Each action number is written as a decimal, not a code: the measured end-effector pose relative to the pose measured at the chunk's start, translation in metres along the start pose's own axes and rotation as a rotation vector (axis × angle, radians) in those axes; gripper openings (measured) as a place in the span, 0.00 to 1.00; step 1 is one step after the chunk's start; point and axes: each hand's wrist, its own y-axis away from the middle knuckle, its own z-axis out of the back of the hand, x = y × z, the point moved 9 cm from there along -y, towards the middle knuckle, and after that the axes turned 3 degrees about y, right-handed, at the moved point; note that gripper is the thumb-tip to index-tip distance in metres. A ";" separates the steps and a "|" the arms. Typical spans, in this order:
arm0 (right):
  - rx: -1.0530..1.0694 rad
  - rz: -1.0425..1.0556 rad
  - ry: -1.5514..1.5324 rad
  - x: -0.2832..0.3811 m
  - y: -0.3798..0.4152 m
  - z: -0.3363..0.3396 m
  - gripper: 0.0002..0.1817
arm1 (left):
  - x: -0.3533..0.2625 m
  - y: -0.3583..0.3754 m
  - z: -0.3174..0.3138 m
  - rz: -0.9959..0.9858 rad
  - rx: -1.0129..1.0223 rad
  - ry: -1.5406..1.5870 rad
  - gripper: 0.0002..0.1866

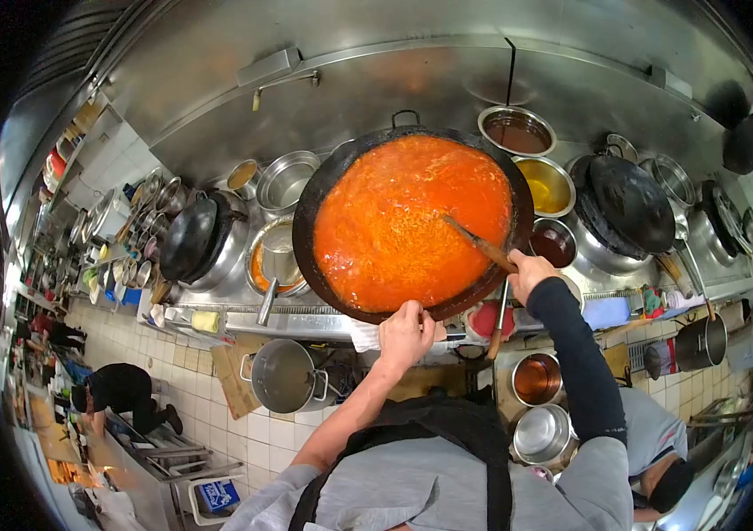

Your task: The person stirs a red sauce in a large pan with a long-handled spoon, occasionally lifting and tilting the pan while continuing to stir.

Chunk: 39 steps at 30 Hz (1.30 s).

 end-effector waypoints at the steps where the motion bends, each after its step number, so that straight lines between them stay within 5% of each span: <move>1: -0.009 0.005 0.028 0.002 -0.011 -0.007 0.19 | -0.001 0.000 0.000 -0.005 -0.006 -0.005 0.08; 13: -0.045 0.074 -0.299 0.041 -0.088 -0.065 0.22 | -0.004 0.003 0.002 -0.061 -0.082 -0.051 0.09; 25: 0.056 0.168 -0.375 0.070 0.000 -0.066 0.20 | 0.001 0.003 0.000 -0.016 -0.026 -0.018 0.09; 39: 0.199 0.214 -0.207 0.043 0.089 0.038 0.19 | 0.004 0.006 -0.002 -0.002 0.022 0.037 0.09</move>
